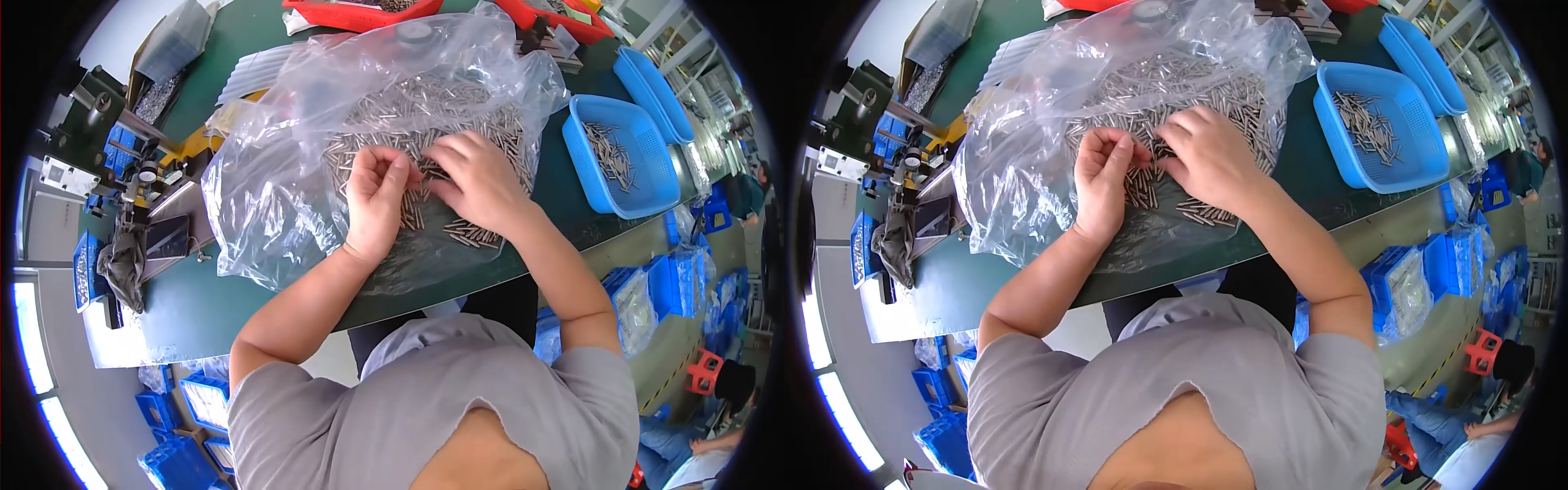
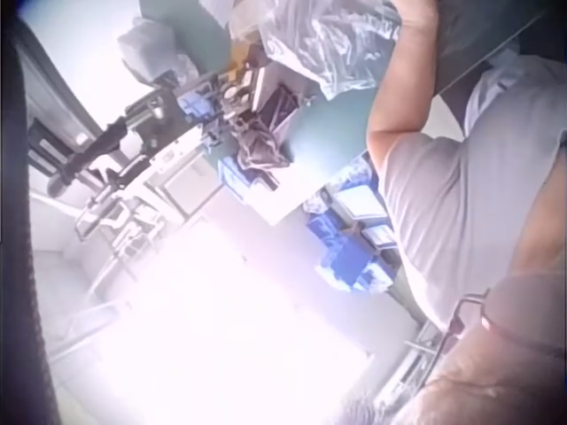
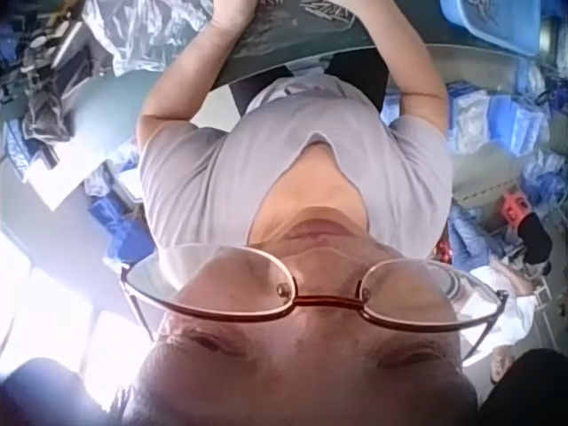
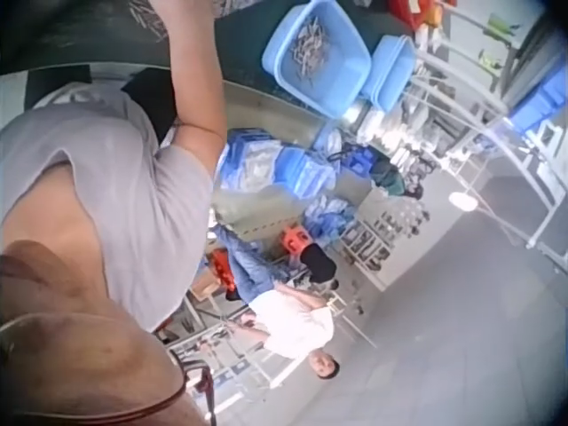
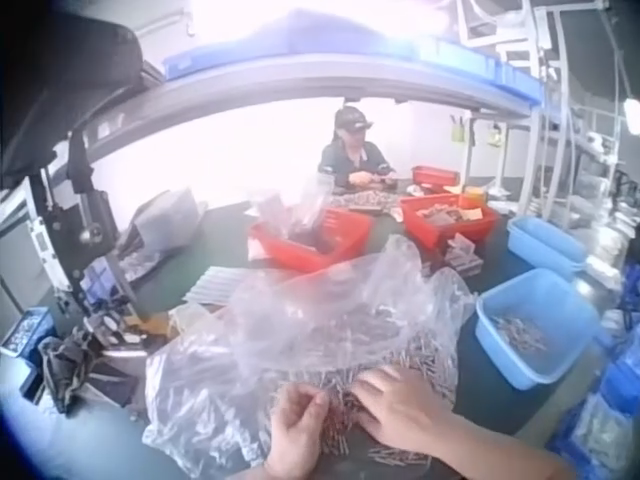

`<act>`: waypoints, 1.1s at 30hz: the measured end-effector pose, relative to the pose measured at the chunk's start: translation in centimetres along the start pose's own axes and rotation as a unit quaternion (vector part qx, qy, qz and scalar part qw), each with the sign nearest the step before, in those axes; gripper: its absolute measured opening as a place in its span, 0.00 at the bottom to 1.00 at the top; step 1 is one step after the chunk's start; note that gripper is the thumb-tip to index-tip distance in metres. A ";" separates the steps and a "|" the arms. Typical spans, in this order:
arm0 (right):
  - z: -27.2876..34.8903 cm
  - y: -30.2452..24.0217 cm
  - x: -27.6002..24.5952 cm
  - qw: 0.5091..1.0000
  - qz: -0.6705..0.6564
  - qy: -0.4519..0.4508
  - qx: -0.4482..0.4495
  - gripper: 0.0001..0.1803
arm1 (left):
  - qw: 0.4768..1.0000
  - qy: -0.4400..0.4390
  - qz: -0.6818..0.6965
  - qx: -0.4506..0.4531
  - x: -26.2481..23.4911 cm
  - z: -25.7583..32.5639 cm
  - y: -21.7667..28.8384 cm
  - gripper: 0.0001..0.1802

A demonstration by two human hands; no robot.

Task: Sorting and inspecting small metal pins on a workbench in a factory setting.

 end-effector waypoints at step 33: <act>0.8 2.3 -0.4 0.855 -0.484 0.068 0.172 0.04 | 0.946 -0.177 0.208 -0.171 1.6 0.4 -1.2 0.04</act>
Point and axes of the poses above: each hand's wrist, its own z-axis away from the middle knuckle, its own x-axis out of the palm, y = z × x, the point moved 5 cm from there along -z, towards the middle knuckle, and after that the axes turned 2 degrees about -z, right-handed, at the moved point
